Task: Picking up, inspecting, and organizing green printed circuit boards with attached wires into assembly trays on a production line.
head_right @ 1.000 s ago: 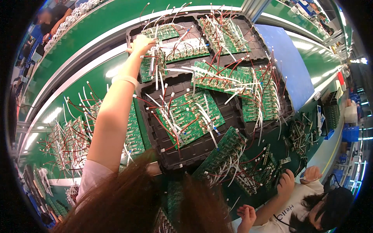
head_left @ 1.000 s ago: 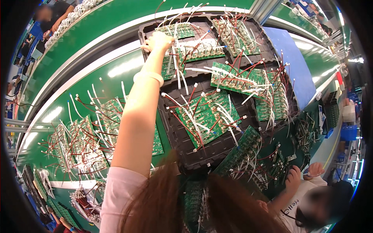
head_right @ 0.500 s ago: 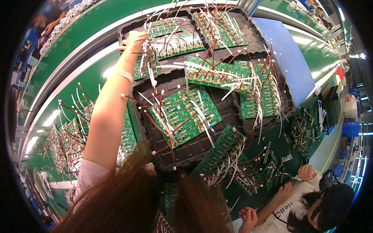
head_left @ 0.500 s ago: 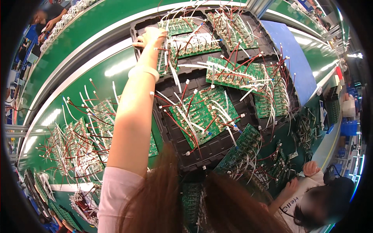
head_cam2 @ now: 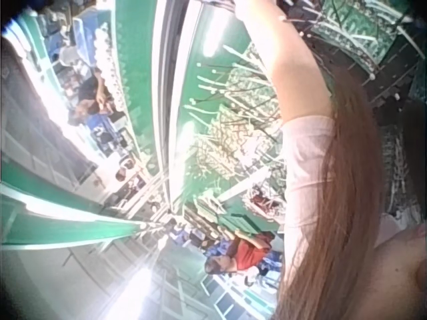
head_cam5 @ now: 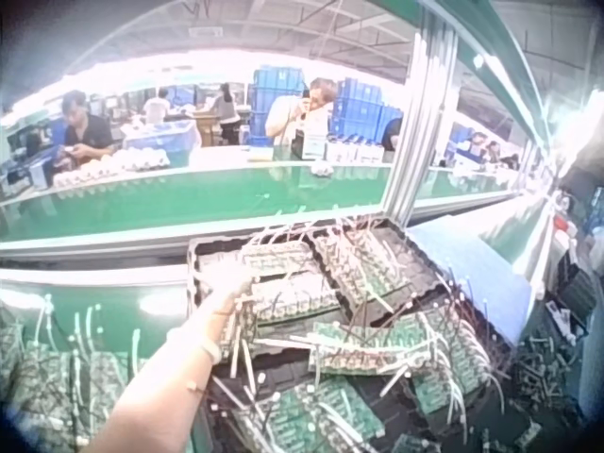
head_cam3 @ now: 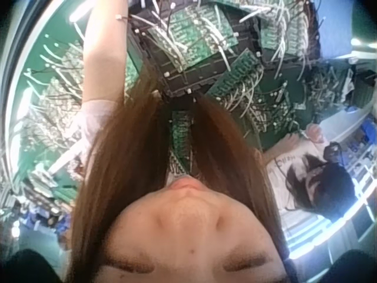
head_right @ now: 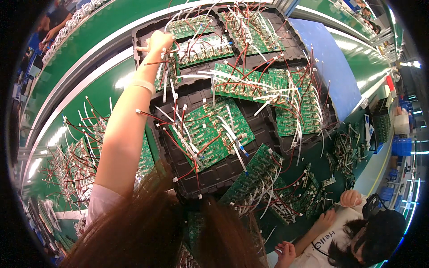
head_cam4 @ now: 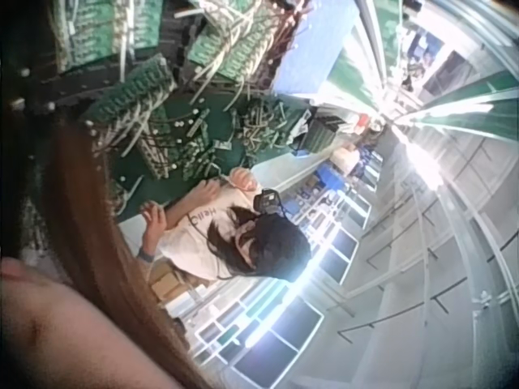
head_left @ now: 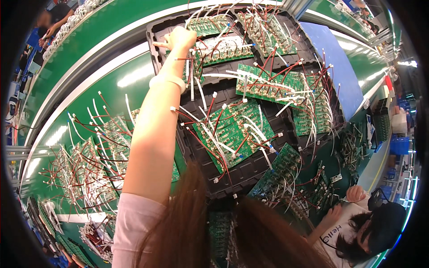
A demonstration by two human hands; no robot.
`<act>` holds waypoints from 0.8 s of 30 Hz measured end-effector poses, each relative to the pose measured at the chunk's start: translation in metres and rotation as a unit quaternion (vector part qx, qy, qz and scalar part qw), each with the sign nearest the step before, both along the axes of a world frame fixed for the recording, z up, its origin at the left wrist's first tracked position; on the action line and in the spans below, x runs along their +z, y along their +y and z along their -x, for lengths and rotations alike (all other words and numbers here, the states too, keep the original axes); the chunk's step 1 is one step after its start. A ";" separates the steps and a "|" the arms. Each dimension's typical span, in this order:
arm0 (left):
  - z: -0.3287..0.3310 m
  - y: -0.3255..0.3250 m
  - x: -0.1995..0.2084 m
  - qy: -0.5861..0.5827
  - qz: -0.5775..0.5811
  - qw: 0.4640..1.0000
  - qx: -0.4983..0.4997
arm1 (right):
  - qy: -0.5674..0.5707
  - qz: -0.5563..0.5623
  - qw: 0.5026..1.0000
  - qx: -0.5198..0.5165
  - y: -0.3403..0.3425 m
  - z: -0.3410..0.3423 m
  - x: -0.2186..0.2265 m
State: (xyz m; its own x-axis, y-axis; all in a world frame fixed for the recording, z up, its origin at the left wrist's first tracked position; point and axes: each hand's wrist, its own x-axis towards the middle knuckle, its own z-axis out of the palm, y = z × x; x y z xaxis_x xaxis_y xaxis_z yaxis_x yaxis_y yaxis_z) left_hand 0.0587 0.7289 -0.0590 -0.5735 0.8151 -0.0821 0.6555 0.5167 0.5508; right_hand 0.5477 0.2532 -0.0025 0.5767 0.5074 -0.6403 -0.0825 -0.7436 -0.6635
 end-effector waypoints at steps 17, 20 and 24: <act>-0.039 0.003 0.003 -0.215 -0.188 0.958 0.036 | -0.009 0.003 1.000 -0.001 -0.002 -0.011 -0.007; -0.044 -0.008 0.017 -0.127 -0.291 0.943 0.096 | -0.006 0.004 1.000 0.002 -0.002 -0.012 -0.007; -0.022 -0.024 0.049 -0.120 -0.420 0.895 0.094 | 0.009 0.002 1.000 0.009 0.000 -0.010 -0.011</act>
